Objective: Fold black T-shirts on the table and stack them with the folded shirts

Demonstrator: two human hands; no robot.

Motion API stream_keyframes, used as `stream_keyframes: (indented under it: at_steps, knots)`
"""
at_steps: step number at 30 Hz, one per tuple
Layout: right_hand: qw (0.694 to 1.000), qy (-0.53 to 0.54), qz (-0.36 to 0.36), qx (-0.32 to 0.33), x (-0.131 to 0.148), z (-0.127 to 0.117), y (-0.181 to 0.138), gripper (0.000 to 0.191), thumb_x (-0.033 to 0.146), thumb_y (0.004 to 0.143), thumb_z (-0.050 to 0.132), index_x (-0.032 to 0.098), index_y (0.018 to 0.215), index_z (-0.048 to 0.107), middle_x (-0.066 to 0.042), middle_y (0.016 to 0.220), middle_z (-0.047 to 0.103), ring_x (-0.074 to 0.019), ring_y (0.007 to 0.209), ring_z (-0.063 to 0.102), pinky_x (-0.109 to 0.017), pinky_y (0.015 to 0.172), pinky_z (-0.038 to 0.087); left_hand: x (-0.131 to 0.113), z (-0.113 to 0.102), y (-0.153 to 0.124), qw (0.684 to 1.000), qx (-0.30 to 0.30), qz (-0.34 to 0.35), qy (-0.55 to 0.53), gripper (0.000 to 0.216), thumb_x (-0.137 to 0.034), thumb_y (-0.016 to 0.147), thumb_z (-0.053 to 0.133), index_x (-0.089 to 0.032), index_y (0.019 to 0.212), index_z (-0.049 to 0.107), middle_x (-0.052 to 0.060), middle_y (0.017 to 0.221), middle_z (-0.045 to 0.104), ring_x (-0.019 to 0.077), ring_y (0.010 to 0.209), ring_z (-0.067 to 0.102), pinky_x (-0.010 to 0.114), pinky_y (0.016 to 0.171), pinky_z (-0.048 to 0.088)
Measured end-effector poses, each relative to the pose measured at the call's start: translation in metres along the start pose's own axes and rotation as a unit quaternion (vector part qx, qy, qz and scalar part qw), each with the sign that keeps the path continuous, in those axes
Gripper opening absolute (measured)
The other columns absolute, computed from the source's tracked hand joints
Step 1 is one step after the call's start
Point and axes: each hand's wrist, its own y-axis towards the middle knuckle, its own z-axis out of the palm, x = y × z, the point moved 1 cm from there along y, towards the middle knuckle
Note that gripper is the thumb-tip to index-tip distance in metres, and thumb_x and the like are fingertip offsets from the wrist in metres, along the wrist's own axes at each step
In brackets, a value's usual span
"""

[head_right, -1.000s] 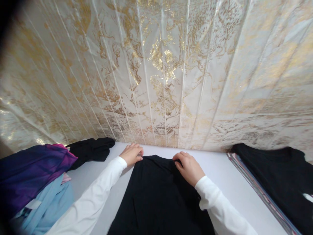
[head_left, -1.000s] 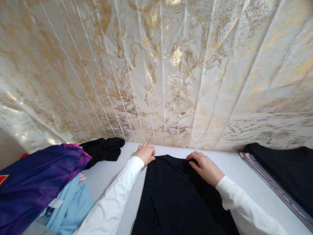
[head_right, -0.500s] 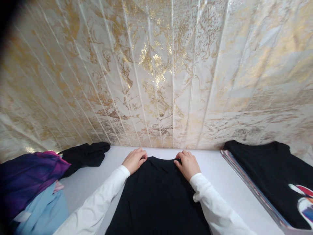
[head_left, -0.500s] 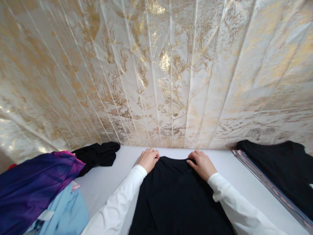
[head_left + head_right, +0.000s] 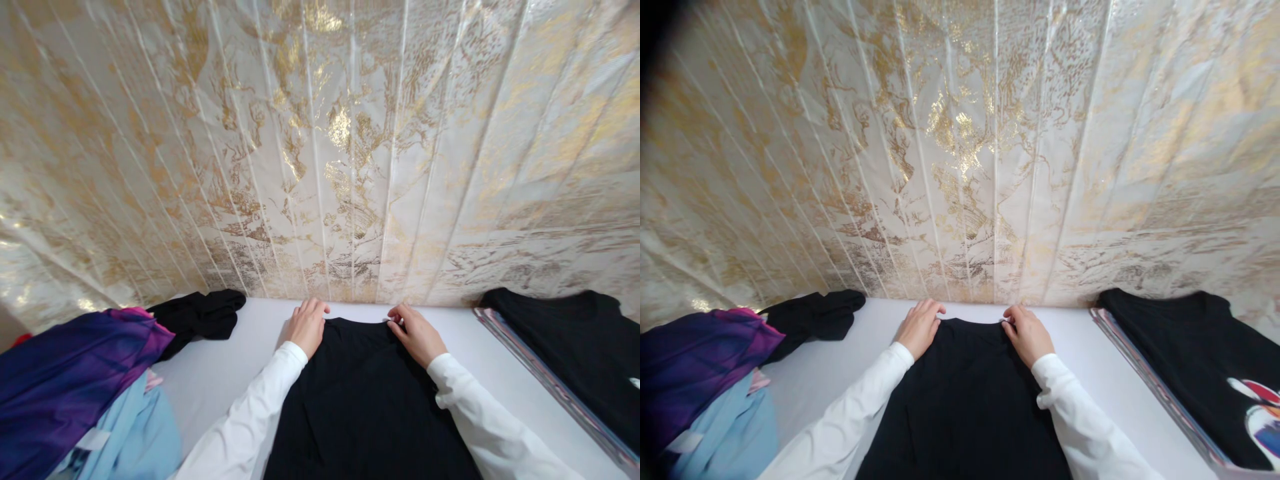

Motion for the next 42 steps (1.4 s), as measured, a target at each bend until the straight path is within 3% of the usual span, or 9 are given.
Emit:
stream_keyframes:
  at_steps: [7, 11, 15, 21, 26, 29, 32, 39, 42]
  knots:
    - [0.997, 0.016, 0.043, 0.062, -0.015, -0.014, 0.003, 0.024, 0.040, 0.083, 0.045, 0.021, 0.080, 0.060, -0.004, 0.073, 0.063, -0.0187, 0.072, 0.057, -0.029, 0.066, 0.042, -0.055, -0.029, -0.036, 0.990, 0.123, 0.019, 0.068, 0.012, -0.024, 0.084, 0.052, -0.018, 0.081, 0.062, 0.007, 0.080, 0.067, 0.0268, 0.080, 0.063, 0.037, 0.072, 0.044]
    - [0.994, 0.025, 0.049, 0.089, -0.025, -0.018, 0.003, 0.009, 0.024, 0.073, 0.056, 0.021, 0.079, 0.062, -0.001, 0.068, 0.064, -0.0173, 0.069, 0.058, -0.026, 0.064, 0.041, -0.057, -0.032, -0.061, 0.977, 0.183, 0.021, 0.109, 0.014, -0.027, 0.080, 0.058, -0.014, 0.082, 0.064, 0.012, 0.082, 0.068, 0.0324, 0.085, 0.062, 0.042, 0.073, 0.045]
    - [0.994, 0.031, 0.058, 0.087, -0.027, -0.015, 0.003, 0.013, 0.015, 0.072, 0.052, 0.021, 0.080, 0.061, 0.000, 0.069, 0.065, -0.0159, 0.069, 0.060, -0.026, 0.065, 0.042, -0.052, -0.032, -0.074, 0.969, 0.212, 0.015, 0.126, 0.012, -0.017, 0.082, 0.052, -0.015, 0.085, 0.063, 0.010, 0.087, 0.068, 0.0292, 0.087, 0.062, 0.041, 0.077, 0.046]
    - [0.996, 0.026, 0.058, 0.057, -0.015, -0.026, 0.002, 0.021, 0.015, 0.077, 0.045, 0.020, 0.089, 0.061, -0.005, 0.084, 0.067, -0.0172, 0.079, 0.063, -0.027, 0.072, 0.046, -0.056, -0.032, -0.085, 0.986, 0.125, 0.002, 0.112, 0.025, -0.009, 0.079, 0.045, -0.017, 0.099, 0.060, 0.009, 0.105, 0.062, 0.0268, 0.098, 0.056, 0.040, 0.083, 0.044]
    - [0.999, 0.027, -0.002, 0.037, 0.024, -0.032, -0.031, 0.036, 0.029, 0.086, 0.041, 0.020, 0.118, 0.053, -0.010, 0.124, 0.057, -0.0216, 0.113, 0.054, -0.037, 0.095, 0.041, -0.036, -0.007, -0.120, 0.983, 0.112, 0.142, 0.027, 0.053, -0.033, 0.089, 0.048, -0.024, 0.139, 0.034, 0.007, 0.149, 0.027, 0.0269, 0.132, 0.031, 0.040, 0.104, 0.032]
    - [0.997, 0.009, -0.056, 0.061, 0.046, -0.020, -0.062, 0.051, 0.044, 0.089, 0.038, 0.021, 0.135, 0.042, -0.009, 0.144, 0.038, -0.0239, 0.133, 0.032, -0.043, 0.105, 0.032, -0.016, 0.011, -0.136, 0.984, 0.099, 0.145, 0.013, 0.065, -0.054, 0.091, 0.037, -0.023, 0.146, 0.018, 0.010, 0.150, 0.015, 0.0298, 0.136, 0.023, 0.043, 0.105, 0.031]
    - [0.994, -0.037, -0.052, 0.092, 0.055, -0.007, -0.082, 0.062, 0.056, 0.087, 0.037, 0.024, 0.140, 0.035, -0.007, 0.149, 0.027, -0.0257, 0.137, 0.019, -0.049, 0.107, 0.026, -0.006, 0.023, -0.141, 0.989, 0.088, 0.119, 0.013, 0.070, -0.059, 0.089, 0.035, -0.023, 0.146, 0.016, 0.011, 0.150, 0.012, 0.0334, 0.136, 0.020, 0.047, 0.105, 0.030]
    - [0.985, -0.106, -0.006, 0.133, 0.054, -0.006, -0.079, 0.068, 0.061, 0.085, 0.035, 0.021, 0.140, 0.036, -0.008, 0.149, 0.024, -0.0294, 0.137, 0.018, -0.051, 0.108, 0.023, -0.006, 0.027, -0.143, 0.990, 0.076, 0.118, 0.003, 0.067, -0.062, 0.087, 0.036, -0.033, 0.144, 0.016, 0.006, 0.151, 0.005, 0.0373, 0.137, 0.011, 0.054, 0.103, 0.029]
    - [0.984, -0.100, -0.007, 0.144, 0.066, -0.016, -0.068, 0.064, 0.051, 0.081, 0.049, 0.019, 0.137, 0.041, -0.011, 0.147, 0.031, -0.0320, 0.137, 0.020, -0.051, 0.106, 0.025, -0.009, 0.023, -0.151, 0.992, 0.074, 0.100, -0.003, 0.072, -0.063, 0.087, 0.037, -0.026, 0.145, 0.016, 0.009, 0.150, 0.006, 0.0345, 0.137, 0.014, 0.050, 0.105, 0.029]
